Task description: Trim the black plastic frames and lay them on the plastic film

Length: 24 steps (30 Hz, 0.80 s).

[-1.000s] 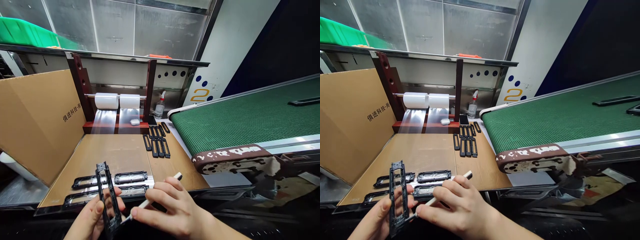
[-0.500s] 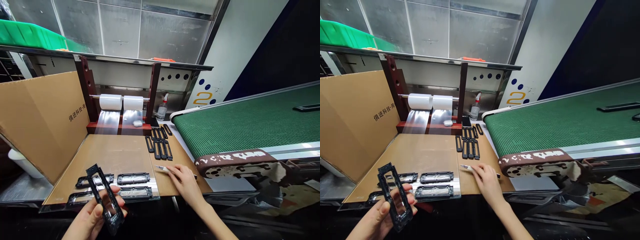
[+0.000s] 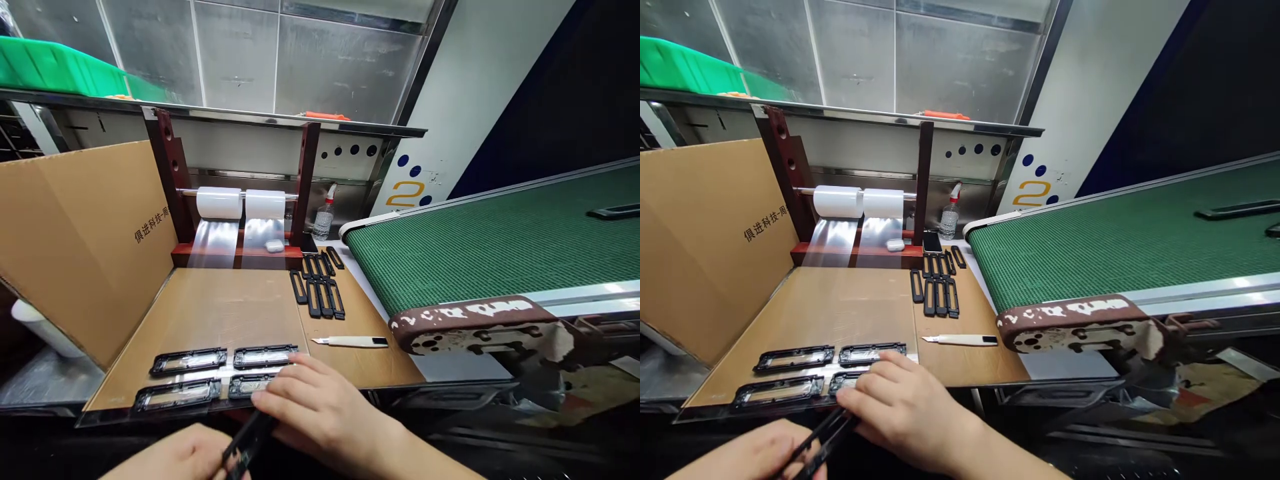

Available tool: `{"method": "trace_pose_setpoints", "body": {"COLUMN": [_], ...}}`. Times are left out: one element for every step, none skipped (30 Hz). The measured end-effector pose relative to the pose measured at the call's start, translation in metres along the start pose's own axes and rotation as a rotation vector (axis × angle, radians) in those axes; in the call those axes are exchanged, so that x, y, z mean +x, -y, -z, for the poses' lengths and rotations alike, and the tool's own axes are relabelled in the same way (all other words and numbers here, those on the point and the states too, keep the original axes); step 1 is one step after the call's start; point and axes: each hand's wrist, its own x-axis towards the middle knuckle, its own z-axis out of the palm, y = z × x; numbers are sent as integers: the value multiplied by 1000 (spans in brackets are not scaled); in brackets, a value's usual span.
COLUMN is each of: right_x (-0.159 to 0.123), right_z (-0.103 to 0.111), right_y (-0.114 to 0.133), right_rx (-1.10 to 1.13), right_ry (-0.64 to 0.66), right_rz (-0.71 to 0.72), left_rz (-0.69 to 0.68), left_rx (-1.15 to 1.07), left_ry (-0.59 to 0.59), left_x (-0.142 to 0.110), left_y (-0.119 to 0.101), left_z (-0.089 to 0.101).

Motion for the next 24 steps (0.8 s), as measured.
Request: {"method": "trace_pose_setpoints", "body": {"right_x": [5, 9, 12, 16, 19, 23, 26, 29, 32, 35, 38, 41, 44, 47, 51, 54, 56, 59, 62, 64, 66, 68, 70, 72], "right_z": [1, 2, 4, 7, 9, 12, 14, 15, 15, 14, 11, 6, -1, -10, -20, -32, -45, -58, -71, -82, -92, -100, -107, -111], "right_y": [-1, -3, -6, -8, -10, -11, -12, -12, -13, -13, -14, -16, -18, -22, -25, -30, -34, -38, -41, -45, -47, -49, -50, -51], "right_rx": [9, -3, -30, -60, -82, -97, -106, -109, -107, -103, -98, -89, -74, -53, -33, -14, 3, 16, 26, 35, 43, 49, 52, 55], "right_ry": [-1, -2, -13, -30, -45, -56, -65, -69, -70, -67, -65, -65, -66, -68, -69, -62, -40, -4, 40, 84, 120, 143, 155, 161], "right_rz": [-41, -89, -136, -171, -188, -194, -193, -191, -188, -186, -185, -186, -192, -201, -216, -235, -260, -286, -308, -327, -339, -346, -350, -352], "left_rz": [3, 4, -24, -82, -139, -168, -176, -172, -157, -139, -118, -98, -76, -54, -34, -19, -9, -7, -8, -13, -18, -25, -30, -35], "left_rx": [-47, -110, -155, -157, -160, -153, -146, -148, -157, -174, -199, -226, -252, -275, -294, -310, -321, -331, -339, -347, -355, -363, -370, -376], "left_ry": [-71, -172, -330, -445, -541, -631, -694, -723, -726, -705, -669, -628, -589, -551, -512, -474, -442, -417, -397, -383, -374, -366, -356, -350], "left_x": [2, 6, 11, 17, 24, 31, 37, 43, 47, 50, 51, 52, 51, 49, 47, 45, 43, 41, 41, 40, 40, 41, 42, 43], "left_y": [-1, -2, -4, -5, -6, -6, -6, -6, -7, -7, -8, -9, -11, -12, -13, -14, -14, -14, -13, -12, -11, -9, -8, -7], "left_z": [14, 31, 50, 69, 87, 103, 115, 124, 129, 132, 132, 132, 131, 130, 130, 130, 131, 132, 133, 135, 136, 137, 138, 138]}}
